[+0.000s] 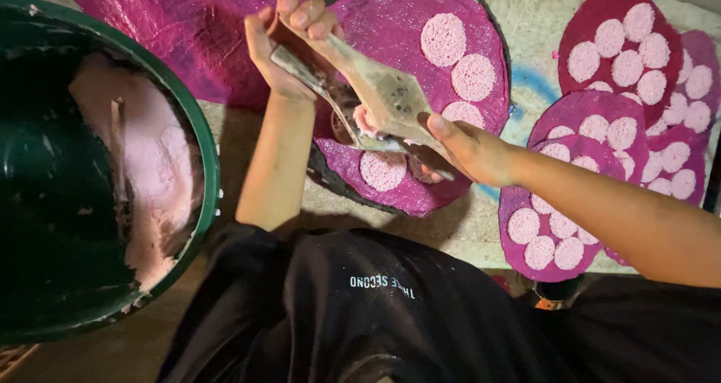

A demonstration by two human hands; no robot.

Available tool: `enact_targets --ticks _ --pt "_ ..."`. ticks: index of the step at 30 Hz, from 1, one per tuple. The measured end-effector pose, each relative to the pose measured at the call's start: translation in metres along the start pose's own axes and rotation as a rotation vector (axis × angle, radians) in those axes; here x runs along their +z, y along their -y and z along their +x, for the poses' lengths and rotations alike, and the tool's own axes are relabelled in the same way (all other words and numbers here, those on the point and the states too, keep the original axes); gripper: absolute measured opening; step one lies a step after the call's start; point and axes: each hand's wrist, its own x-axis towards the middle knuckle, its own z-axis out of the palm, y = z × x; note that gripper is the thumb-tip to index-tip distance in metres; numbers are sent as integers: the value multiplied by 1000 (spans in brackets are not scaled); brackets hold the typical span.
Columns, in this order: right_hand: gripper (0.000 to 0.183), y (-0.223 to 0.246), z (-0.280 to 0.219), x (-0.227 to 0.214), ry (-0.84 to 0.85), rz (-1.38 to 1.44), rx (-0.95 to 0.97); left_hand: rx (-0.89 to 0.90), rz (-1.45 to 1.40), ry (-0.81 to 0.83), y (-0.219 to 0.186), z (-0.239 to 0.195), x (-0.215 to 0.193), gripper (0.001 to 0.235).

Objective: The person scoops pink paste from a green bucket using a wooden stick and loads it into a handheld extruder. They press the extruder over a circular mold on a purple tray to form round pink pastes, repeating the process to fill multiple molds.

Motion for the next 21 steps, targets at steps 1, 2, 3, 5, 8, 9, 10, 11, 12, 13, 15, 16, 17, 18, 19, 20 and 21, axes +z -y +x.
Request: enact_targets --ticks 1,2,3,5,8,9,10,11,12,13,15,16,17,18,19,20,21 --pt "89 -1 -2 1 -8 -26 -4 2 -10 -23 5 -3 -5 21" --pt "89 -2 -5 1 -43 -50 35 10 -14 -52 12 -5 -9 20" --pt "88 -1 -8 -1 -76 -76 73 21 -16 -81 18 -5 -13 19" --pt "86 2 -11 -3 -150 -122 109 13 -26 -123 26 -2 -17 18" --pt "83 8 -14 -5 -256 -192 62 -38 -29 -129 29 10 -16 19" --pt "83 9 -14 -5 -279 -224 20 -49 -15 -108 26 17 -15 20" --pt "84 10 -13 -4 -302 -257 -21 -61 0 -88 24 22 -12 21" --pt "83 11 -10 -3 -315 -220 -60 -71 22 -69 20 28 -9 22" --pt "82 11 -6 -1 -326 -182 -98 -82 45 -50 16 32 -7 24" --pt "82 11 -1 2 -336 -145 -139 -92 70 -32 10 36 -4 25" --pt "81 8 7 7 -331 -146 -168 -102 114 -7 -2 39 0 29" --pt "81 5 12 10 -328 -146 -182 -106 135 5 -7 38 1 31" --pt "82 3 16 13 -312 -140 -169 -94 142 6 -11 36 2 34" --pt "83 0 18 17 -296 -134 -156 -83 149 7 -14 31 2 38" --pt "83 -2 20 18 -282 -130 -144 -70 155 11 -16 28 1 42" --pt "83 -4 21 19 -254 -47 -91 -56 163 -6 -17 23 1 41" --pt "84 -5 20 19 -228 36 -37 -43 169 -22 -15 18 1 41"
